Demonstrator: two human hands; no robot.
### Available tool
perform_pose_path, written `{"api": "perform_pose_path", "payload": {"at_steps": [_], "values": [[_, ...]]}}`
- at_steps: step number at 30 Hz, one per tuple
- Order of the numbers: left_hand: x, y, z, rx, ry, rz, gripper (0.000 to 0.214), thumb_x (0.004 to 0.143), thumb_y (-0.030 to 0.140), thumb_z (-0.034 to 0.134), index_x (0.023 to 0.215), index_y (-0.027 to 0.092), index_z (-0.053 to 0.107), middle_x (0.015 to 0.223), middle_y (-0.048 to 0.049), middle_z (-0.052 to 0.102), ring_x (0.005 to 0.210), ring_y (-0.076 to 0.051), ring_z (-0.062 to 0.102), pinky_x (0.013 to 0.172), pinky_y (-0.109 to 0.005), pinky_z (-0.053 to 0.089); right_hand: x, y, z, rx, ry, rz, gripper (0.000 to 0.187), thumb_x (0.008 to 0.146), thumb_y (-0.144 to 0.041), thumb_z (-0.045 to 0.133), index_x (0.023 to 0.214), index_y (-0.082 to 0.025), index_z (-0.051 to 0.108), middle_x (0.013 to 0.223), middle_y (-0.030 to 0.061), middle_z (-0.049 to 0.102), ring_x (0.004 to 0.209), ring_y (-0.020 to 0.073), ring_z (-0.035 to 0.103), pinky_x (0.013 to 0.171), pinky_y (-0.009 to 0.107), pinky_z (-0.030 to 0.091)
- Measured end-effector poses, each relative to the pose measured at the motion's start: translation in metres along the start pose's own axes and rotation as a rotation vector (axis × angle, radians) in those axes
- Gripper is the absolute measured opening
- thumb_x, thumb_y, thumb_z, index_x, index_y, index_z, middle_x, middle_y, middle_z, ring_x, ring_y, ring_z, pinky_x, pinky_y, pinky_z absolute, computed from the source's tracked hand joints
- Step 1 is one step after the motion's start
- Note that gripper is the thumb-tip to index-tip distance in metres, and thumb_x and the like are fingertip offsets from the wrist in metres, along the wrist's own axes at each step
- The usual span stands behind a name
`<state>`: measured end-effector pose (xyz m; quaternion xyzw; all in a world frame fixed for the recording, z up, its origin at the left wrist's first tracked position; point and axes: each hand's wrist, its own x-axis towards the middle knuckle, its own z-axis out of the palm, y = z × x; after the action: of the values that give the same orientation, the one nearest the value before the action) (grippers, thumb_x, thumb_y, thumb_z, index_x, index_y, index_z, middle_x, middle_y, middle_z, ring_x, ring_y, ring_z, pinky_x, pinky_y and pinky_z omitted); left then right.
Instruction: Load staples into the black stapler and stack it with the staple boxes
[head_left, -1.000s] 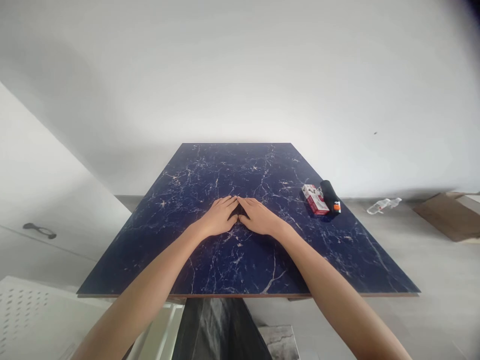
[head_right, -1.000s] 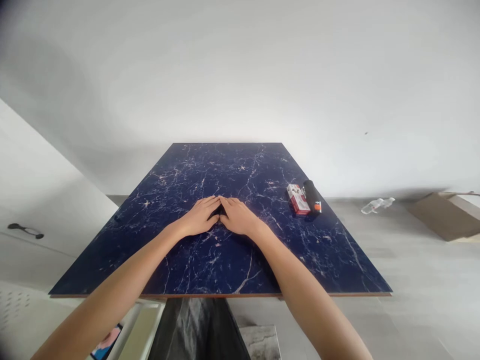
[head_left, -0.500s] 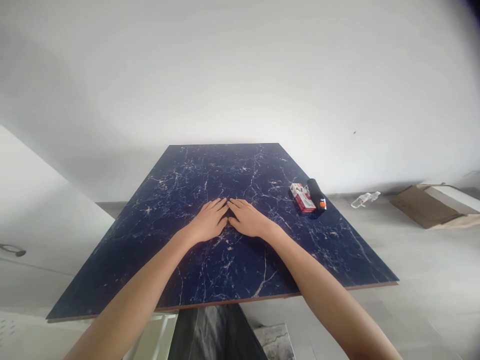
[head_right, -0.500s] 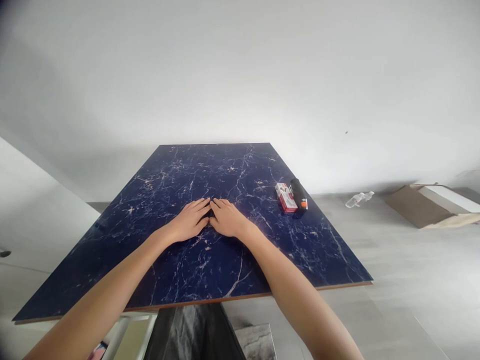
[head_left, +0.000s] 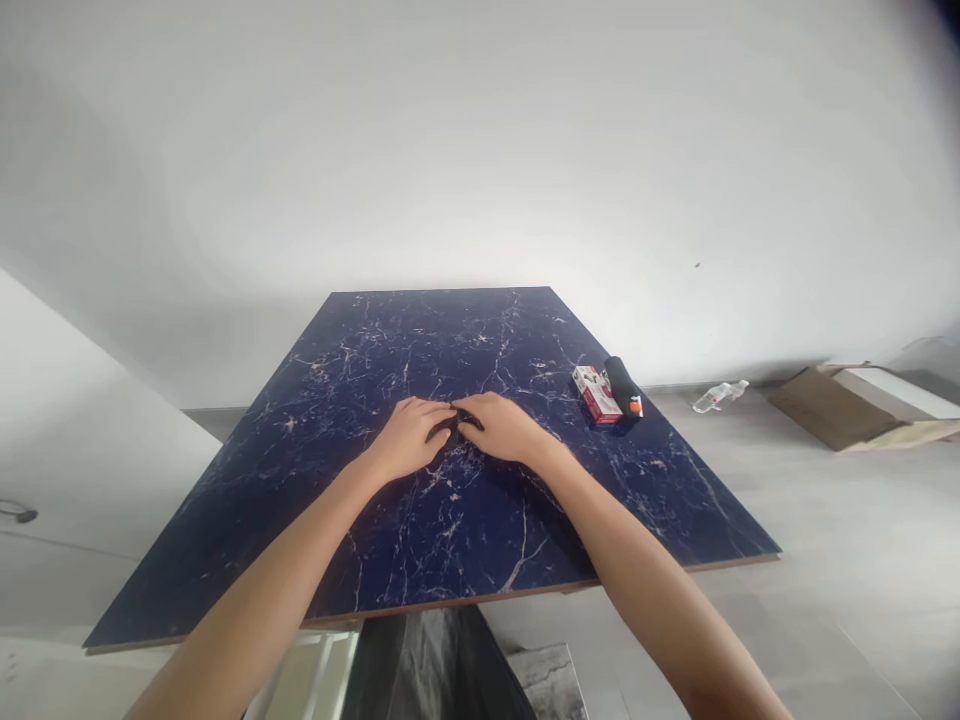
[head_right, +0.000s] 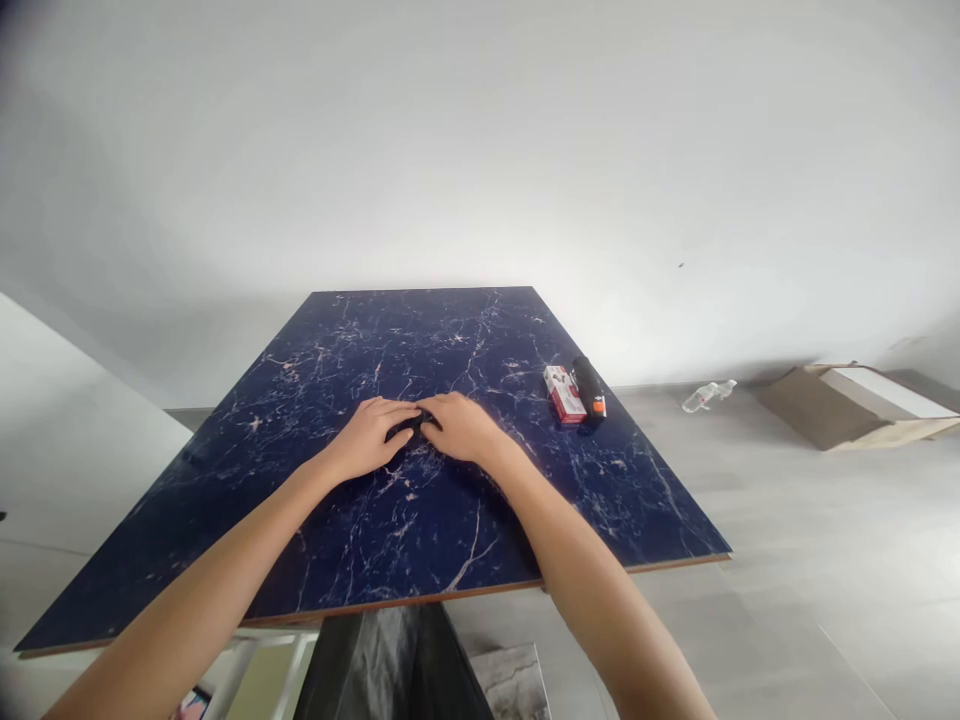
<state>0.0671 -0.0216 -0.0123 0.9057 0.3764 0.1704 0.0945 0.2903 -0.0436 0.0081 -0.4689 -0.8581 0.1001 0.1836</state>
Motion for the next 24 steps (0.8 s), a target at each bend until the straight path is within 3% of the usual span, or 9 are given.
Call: {"api": "perform_pose_path", "payload": {"at_steps": [4,7,9,11,13,15,24], "values": [[0.002,0.008,-0.006,-0.075,0.091,-0.022,0.033,0.104,0.035,0.041,0.096,0.023,0.071,0.101,-0.0029,0.074,0.098,-0.022,0.063,0.106,-0.047,0.039,-0.013,0.037,-0.039,-0.134,0.366,0.26,0.045,0.1,-0.034,0.042,0.138,-0.016,0.059,0.139,0.0123,0.06,0.132,0.0292,0.048,0.116,0.047,0.033],[0.002,0.013,-0.008,-0.1,0.084,-0.07,0.043,0.105,0.041,0.038,0.074,0.021,0.061,0.069,-0.0015,0.063,0.073,-0.019,0.058,0.095,-0.044,0.045,-0.038,0.076,-0.064,-0.273,0.573,0.645,0.053,0.098,-0.037,0.044,0.143,-0.012,0.051,0.144,0.0187,0.053,0.136,0.0348,0.043,0.115,0.053,0.029],[0.002,0.015,-0.006,-0.12,0.065,-0.082,0.042,0.106,0.043,0.037,0.078,0.021,0.061,0.07,-0.0017,0.062,0.072,-0.019,0.058,0.091,-0.043,0.047,-0.056,0.1,-0.073,-0.296,0.614,0.931,0.062,0.094,-0.043,0.048,0.147,-0.011,0.046,0.147,0.0234,0.047,0.136,0.042,0.041,0.109,0.057,0.035],[0.002,0.015,-0.002,-0.127,0.049,-0.062,0.033,0.105,0.041,0.04,0.101,0.022,0.066,0.089,-0.004,0.068,0.086,-0.021,0.061,0.092,-0.042,0.047,-0.07,0.118,-0.077,-0.24,0.523,1.136,0.071,0.09,-0.051,0.051,0.147,-0.009,0.043,0.142,0.0281,0.049,0.13,0.0456,0.048,0.102,0.057,0.04],[0.001,0.012,0.002,-0.101,0.031,-0.023,0.031,0.103,0.039,0.044,0.121,0.024,0.064,0.112,-0.0064,0.068,0.105,-0.024,0.06,0.098,-0.045,0.045,-0.077,0.127,-0.077,-0.163,0.379,1.215,0.074,0.088,-0.056,0.052,0.143,-0.007,0.046,0.13,0.029,0.058,0.121,0.0446,0.056,0.097,0.054,0.045],[0.0,0.01,0.005,-0.067,0.005,0.006,0.034,0.102,0.04,0.046,0.127,0.025,0.064,0.124,-0.0072,0.064,0.115,-0.026,0.056,0.103,-0.047,0.042,-0.079,0.13,-0.075,-0.134,0.289,1.222,0.073,0.086,-0.058,0.054,0.138,-0.006,0.05,0.119,0.0271,0.064,0.115,0.0423,0.061,0.093,0.05,0.047],[0.0,0.008,0.006,-0.047,-0.02,0.004,0.037,0.103,0.042,0.045,0.128,0.025,0.066,0.13,-0.0067,0.062,0.117,-0.026,0.053,0.102,-0.046,0.043,-0.074,0.143,-0.068,-0.201,0.261,1.205,0.069,0.087,-0.056,0.053,0.134,-0.006,0.052,0.112,0.0266,0.067,0.107,0.0393,0.066,0.087,0.047,0.051]]}}
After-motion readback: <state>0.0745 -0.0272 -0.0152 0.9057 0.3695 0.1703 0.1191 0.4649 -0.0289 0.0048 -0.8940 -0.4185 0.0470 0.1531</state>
